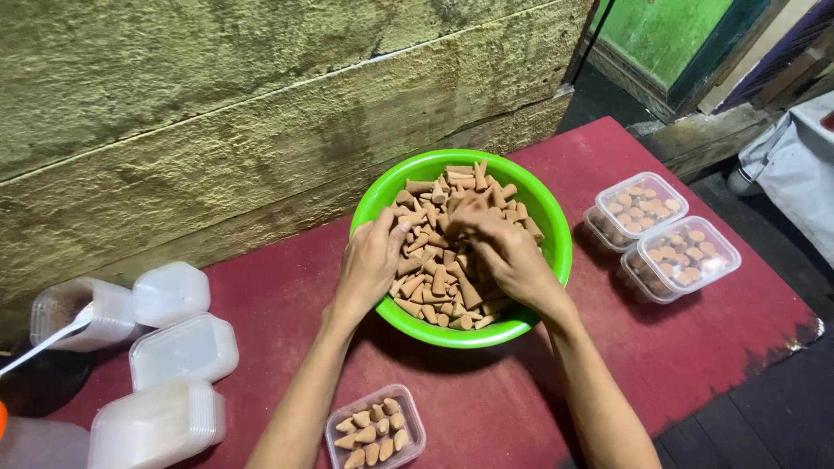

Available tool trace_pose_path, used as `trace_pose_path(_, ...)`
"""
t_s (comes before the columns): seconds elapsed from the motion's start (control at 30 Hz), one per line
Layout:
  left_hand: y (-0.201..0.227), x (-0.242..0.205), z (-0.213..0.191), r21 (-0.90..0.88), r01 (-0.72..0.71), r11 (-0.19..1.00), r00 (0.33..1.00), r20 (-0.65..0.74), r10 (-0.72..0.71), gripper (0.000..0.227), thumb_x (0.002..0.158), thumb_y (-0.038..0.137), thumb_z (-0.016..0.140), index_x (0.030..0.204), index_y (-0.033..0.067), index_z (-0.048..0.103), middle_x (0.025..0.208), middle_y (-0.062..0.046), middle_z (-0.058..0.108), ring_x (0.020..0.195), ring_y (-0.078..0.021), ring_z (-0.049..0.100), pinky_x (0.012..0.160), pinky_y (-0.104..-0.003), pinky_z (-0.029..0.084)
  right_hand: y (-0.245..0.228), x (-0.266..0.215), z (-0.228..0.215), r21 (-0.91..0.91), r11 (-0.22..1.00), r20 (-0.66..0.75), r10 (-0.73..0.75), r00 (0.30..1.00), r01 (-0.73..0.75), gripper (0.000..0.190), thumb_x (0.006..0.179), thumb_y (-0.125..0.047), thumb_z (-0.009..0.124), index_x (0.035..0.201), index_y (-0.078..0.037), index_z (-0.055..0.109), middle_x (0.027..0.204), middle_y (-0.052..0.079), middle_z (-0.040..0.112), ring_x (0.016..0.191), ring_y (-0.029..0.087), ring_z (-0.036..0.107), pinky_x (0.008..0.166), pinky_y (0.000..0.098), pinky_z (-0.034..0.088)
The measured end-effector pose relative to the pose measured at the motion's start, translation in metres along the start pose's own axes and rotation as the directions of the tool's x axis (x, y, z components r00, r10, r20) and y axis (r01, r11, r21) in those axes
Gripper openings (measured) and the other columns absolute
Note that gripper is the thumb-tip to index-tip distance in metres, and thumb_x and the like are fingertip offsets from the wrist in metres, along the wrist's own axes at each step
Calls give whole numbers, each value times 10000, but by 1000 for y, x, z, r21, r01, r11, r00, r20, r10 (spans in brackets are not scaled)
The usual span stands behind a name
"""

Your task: The person sorts through a bowl of cone-shaped objects and places them into a plastic container by hand.

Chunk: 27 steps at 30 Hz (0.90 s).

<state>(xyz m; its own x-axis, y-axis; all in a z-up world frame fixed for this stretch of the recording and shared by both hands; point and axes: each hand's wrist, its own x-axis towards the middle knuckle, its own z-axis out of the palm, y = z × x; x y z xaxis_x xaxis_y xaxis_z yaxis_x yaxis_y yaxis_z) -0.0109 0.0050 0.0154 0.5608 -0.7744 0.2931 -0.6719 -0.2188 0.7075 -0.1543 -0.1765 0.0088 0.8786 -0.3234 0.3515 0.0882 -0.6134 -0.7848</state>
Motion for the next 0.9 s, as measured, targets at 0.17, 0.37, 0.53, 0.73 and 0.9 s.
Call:
trace_pose_path(0.17,-36,14,13,-25,-73,997,997,-39,72,203,1071,232,516,1180,111,636,996,-162,739,1016,-416,699,897,-529,523,9,-2,-5,110,993,-229,-18,973,44,407,834,136,497,1042,-71,779,1030,116,792,1061,277,726,982,429,534)
trace_pose_path(0.37,-42,14,14,-10,-140,990,989,-47,140,204,1018,230,624,1194,145,686,1061,-111,737,1057,-368,679,907,-489,525,37,-16,-30,-16,998,-368,53,928,-63,455,836,114,498,1136,-79,780,1094,110,781,1084,257,718,989,393,528)
trace_pose_path(0.53,-45,15,14,4,-141,990,989,-49,141,222,1002,233,650,1194,125,684,1093,-127,747,1076,-369,677,920,-491,526,19,-4,-22,4,997,-281,73,957,-75,332,876,11,620,1127,-122,793,1080,87,786,1076,238,726,964,387,548)
trace_pose_path(0.73,-45,16,16,-35,-92,995,990,-109,88,199,1020,209,629,1178,91,658,1119,-138,745,1085,-381,673,932,-499,529,13,-3,-31,-181,983,-221,-24,975,-17,192,904,29,579,989,15,751,1050,204,775,1007,426,718,885,511,562)
trace_pose_path(0.9,-44,16,18,1,-86,996,992,-95,86,170,1028,191,612,1162,98,658,1119,-127,734,1098,-365,671,944,-478,527,58,-9,2,-597,800,30,93,995,-56,541,944,-258,668,1349,92,591,1326,358,595,1254,490,586,1100,526,444)
